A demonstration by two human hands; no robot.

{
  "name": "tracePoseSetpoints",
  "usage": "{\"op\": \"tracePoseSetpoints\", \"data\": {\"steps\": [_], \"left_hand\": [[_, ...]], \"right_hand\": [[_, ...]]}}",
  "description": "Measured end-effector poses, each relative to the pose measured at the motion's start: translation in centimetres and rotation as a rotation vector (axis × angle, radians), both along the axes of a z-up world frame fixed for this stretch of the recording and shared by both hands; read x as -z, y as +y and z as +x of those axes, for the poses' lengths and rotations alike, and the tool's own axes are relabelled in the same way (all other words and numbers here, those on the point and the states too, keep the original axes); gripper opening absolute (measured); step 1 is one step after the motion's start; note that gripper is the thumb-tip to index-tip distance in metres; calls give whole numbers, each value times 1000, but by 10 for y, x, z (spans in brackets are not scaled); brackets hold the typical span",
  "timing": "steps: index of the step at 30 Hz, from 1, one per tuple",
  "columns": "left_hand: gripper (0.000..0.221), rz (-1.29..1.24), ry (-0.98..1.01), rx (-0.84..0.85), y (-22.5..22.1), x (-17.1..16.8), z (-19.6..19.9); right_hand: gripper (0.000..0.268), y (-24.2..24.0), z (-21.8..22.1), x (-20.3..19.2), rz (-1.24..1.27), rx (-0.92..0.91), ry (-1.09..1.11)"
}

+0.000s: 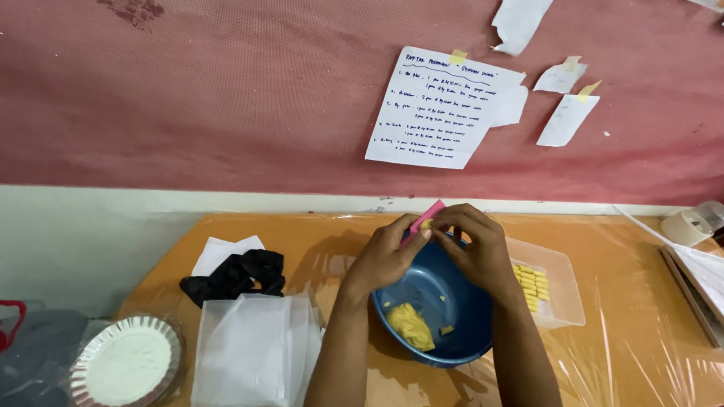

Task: Shaping dough into small rectangular pieces using a manual scraper tool and placing them in a storage container.

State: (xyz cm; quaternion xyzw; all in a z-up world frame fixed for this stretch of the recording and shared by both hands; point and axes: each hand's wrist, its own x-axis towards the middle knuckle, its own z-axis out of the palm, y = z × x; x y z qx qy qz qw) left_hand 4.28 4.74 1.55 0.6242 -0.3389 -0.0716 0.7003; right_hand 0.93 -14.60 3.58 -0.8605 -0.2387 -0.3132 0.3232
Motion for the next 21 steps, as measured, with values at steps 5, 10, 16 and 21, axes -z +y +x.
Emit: {"op": "tracePoseSetpoints", "data": {"steps": [5,10,16,21], "left_hand": [[34,-3,-20,-24,0,5,4],[32,-16,-23,-61,-5,12,4],[33,-2,-70,-106,-14,7,2],[35,19,-82,-99,-19,-5,-7]], "right_hand": [[13,4,0,-2,0,-6,17],[16,4,1,-3,12,-33,-12],[12,-8,3,-1,3,-53,-88],[25,-25,0,8,51,-101,-91]]}}
